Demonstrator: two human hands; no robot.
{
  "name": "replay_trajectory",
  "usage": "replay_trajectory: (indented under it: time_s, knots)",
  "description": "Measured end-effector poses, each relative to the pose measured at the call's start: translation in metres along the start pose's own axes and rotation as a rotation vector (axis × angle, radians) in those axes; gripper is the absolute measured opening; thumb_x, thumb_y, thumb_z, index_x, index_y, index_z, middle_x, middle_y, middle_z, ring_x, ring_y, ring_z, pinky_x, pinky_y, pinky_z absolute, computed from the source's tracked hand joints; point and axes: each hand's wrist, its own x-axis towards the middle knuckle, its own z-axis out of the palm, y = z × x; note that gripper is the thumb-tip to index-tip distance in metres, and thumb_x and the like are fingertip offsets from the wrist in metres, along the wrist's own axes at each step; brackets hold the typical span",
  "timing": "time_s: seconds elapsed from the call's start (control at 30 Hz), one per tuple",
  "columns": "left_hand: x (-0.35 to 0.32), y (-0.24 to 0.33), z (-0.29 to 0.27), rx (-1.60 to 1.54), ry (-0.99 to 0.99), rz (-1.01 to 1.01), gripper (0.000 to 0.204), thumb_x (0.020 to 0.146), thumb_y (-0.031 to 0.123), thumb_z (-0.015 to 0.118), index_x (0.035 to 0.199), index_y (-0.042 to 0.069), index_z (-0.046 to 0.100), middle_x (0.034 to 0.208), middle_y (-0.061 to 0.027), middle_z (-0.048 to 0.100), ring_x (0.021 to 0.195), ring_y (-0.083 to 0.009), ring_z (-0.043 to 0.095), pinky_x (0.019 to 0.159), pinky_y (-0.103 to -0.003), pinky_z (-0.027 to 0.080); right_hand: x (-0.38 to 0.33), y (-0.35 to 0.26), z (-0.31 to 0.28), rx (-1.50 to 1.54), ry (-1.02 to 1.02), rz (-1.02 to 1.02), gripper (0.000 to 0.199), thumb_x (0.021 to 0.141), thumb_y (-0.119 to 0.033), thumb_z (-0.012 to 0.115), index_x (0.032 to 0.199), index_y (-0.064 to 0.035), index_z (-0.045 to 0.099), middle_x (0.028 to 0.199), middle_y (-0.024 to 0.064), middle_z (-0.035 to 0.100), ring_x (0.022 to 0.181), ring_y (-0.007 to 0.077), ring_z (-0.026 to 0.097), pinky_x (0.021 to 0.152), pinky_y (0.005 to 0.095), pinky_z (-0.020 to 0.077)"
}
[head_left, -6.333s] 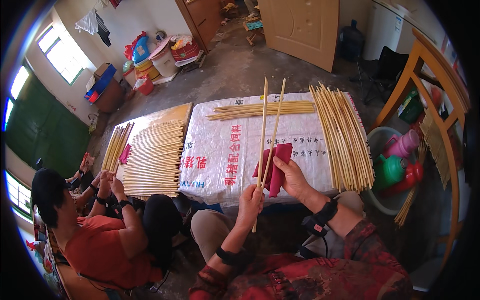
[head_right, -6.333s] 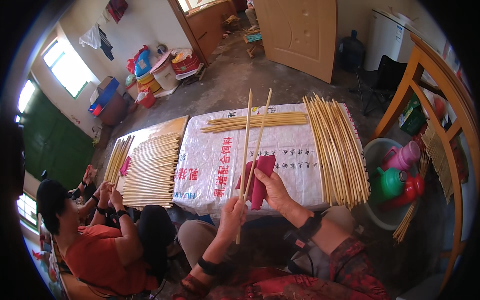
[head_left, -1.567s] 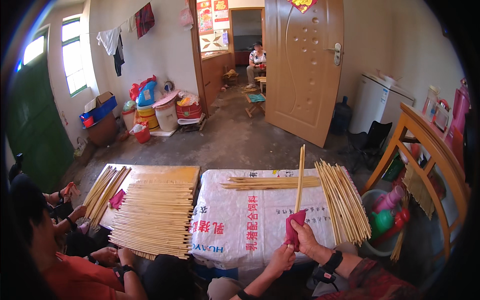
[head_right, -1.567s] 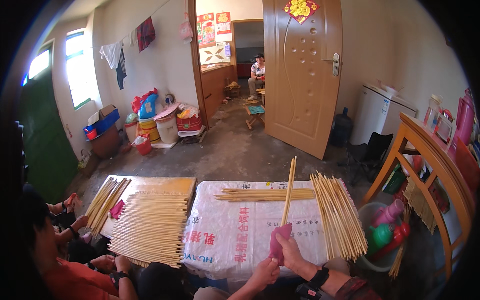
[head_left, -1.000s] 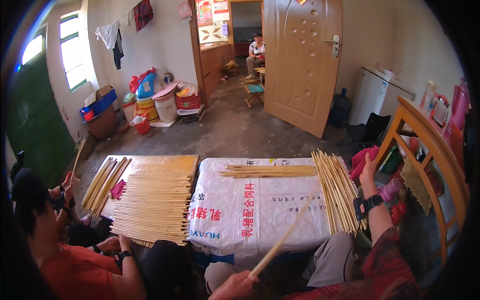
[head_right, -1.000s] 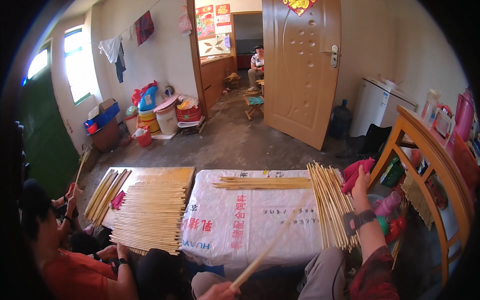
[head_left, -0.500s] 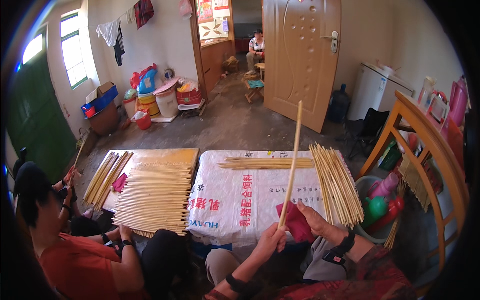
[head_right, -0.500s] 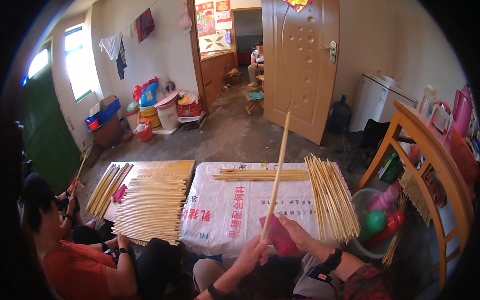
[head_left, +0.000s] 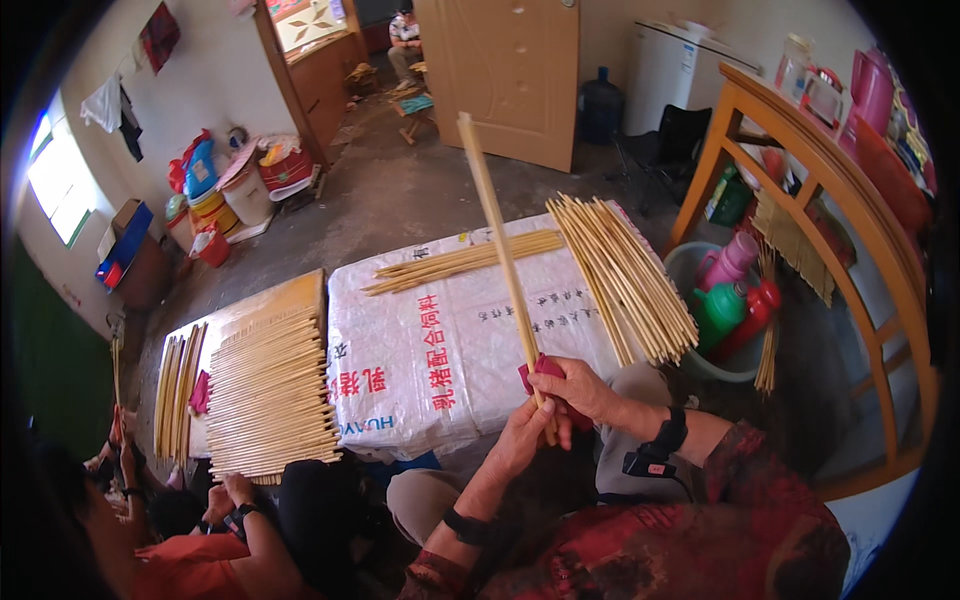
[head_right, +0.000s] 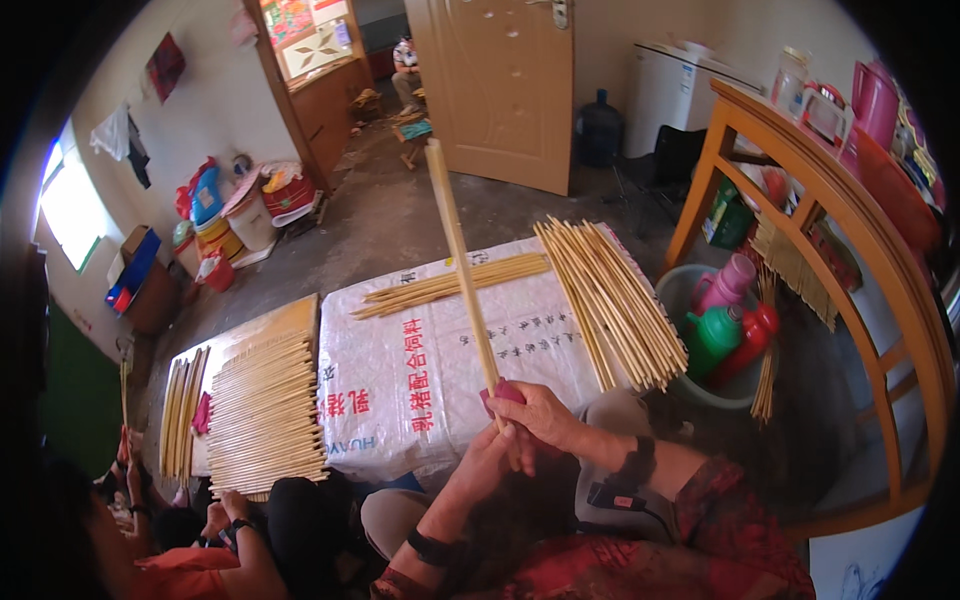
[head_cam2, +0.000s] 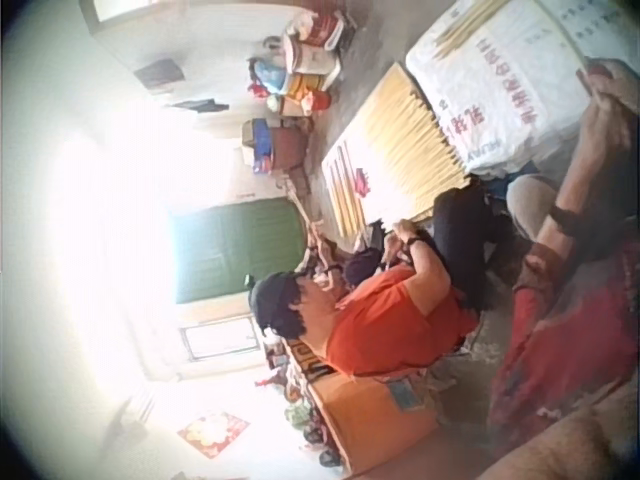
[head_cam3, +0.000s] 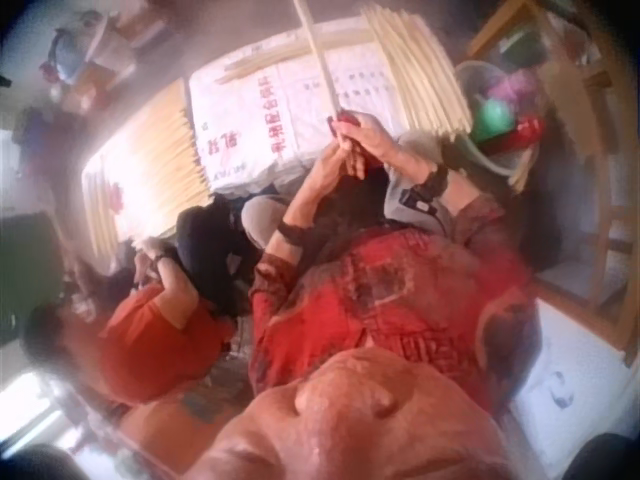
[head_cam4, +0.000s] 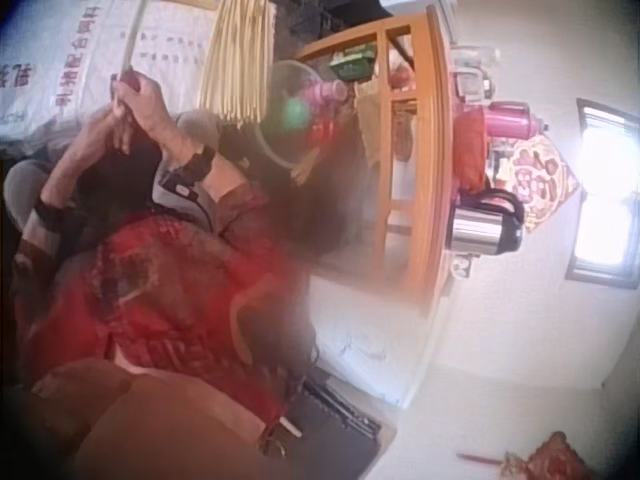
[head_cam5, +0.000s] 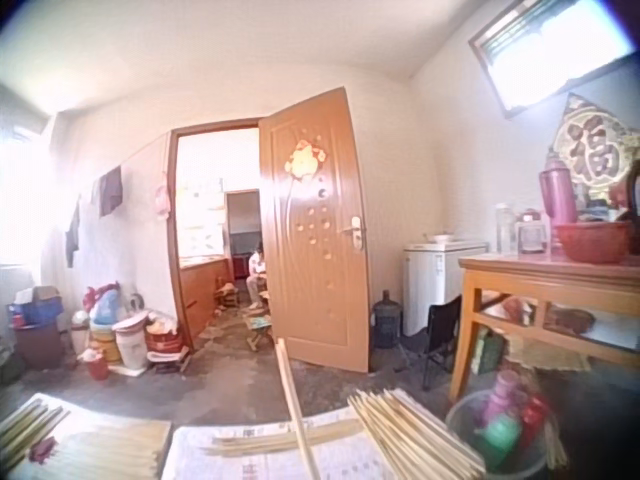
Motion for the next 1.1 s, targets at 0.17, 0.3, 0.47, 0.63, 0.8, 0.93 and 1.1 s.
replay_trajectory:
  time_s: [0.17,0.3,0.47,0.63,0.8,0.93,1.1]
  knots:
    - [0.011,0.008,-0.004,0.390,-0.112,-0.158,0.033,0.090,0.024,0.038,0.109,-0.001,0.045,0.094,-0.0110,0.056,0.083,-0.0181,0.057,0.069,-0.027,0.047,0.014,-0.018,-0.040,0.046,0.220,-0.021,0.025,0.080,-0.024,0.056,0.091,-0.0018,0.055,0.069,0.0022,0.053,0.057,0.0101,0.051,0.051,0.0235,0.0432]
    - [0.020,0.027,-0.023,0.393,0.087,-0.224,0.032,0.089,0.022,0.038,0.106,-0.003,0.047,0.093,-0.0123,0.057,0.076,-0.0189,0.059,0.066,-0.027,0.047,0.016,-0.013,-0.146,-0.557,0.486,-0.130,0.020,0.077,-0.019,0.054,0.081,-0.0003,0.055,0.065,0.0056,0.055,0.058,0.0143,0.054,0.055,0.0270,0.0434]
    - [0.032,0.027,-0.057,0.283,0.267,-0.162,0.029,0.088,0.018,0.038,0.102,-0.005,0.049,0.089,-0.0139,0.057,0.071,-0.0190,0.059,0.062,-0.027,0.048,0.000,0.040,-0.236,-1.063,0.681,0.046,0.029,0.069,-0.027,0.058,0.076,0.0013,0.056,0.071,0.0192,0.057,0.066,0.0310,0.057,0.061,0.0376,0.0435]
    - [0.042,0.010,-0.067,0.421,0.306,-0.261,0.027,0.088,0.018,0.040,0.100,-0.004,0.049,0.083,-0.0114,0.057,0.067,-0.0169,0.058,0.058,-0.026,0.047,-0.004,0.055,-0.230,-1.126,0.641,0.312,0.025,0.067,-0.024,0.051,0.076,-0.0013,0.058,0.075,0.0215,0.058,0.074,0.0365,0.056,0.066,0.0427,0.0437]
    - [0.053,0.010,-0.066,0.506,0.238,-0.254,0.027,0.087,0.018,0.042,0.099,-0.004,0.050,0.082,-0.0107,0.058,0.066,-0.0163,0.058,0.057,-0.025,0.047,-0.003,0.069,-0.246,-1.218,0.686,0.398,0.026,0.069,-0.026,0.052,0.079,-0.0032,0.058,0.080,0.0198,0.059,0.078,0.0356,0.056,0.069,0.0440,0.0431]
    - [0.052,0.007,-0.068,0.605,0.224,-0.287,0.026,0.087,0.019,0.043,0.099,-0.004,0.050,0.081,-0.0105,0.058,0.066,-0.0163,0.058,0.056,-0.025,0.047,-0.005,0.057,-0.237,-1.339,0.614,0.320,0.029,0.071,-0.030,0.056,0.087,-0.0057,0.056,0.085,0.0171,0.059,0.083,0.0334,0.056,0.074,0.0441,0.0419]
    - [0.052,0.006,-0.066,0.642,0.216,-0.257,0.027,0.086,0.019,0.043,0.099,-0.003,0.051,0.080,-0.0103,0.058,0.065,-0.0162,0.058,0.056,-0.026,0.046,-0.013,0.042,-0.232,-1.310,0.671,0.275,0.029,0.072,-0.029,0.056,0.090,-0.0058,0.055,0.083,0.0176,0.059,0.080,0.0338,0.056,0.070,0.0414,0.0437]
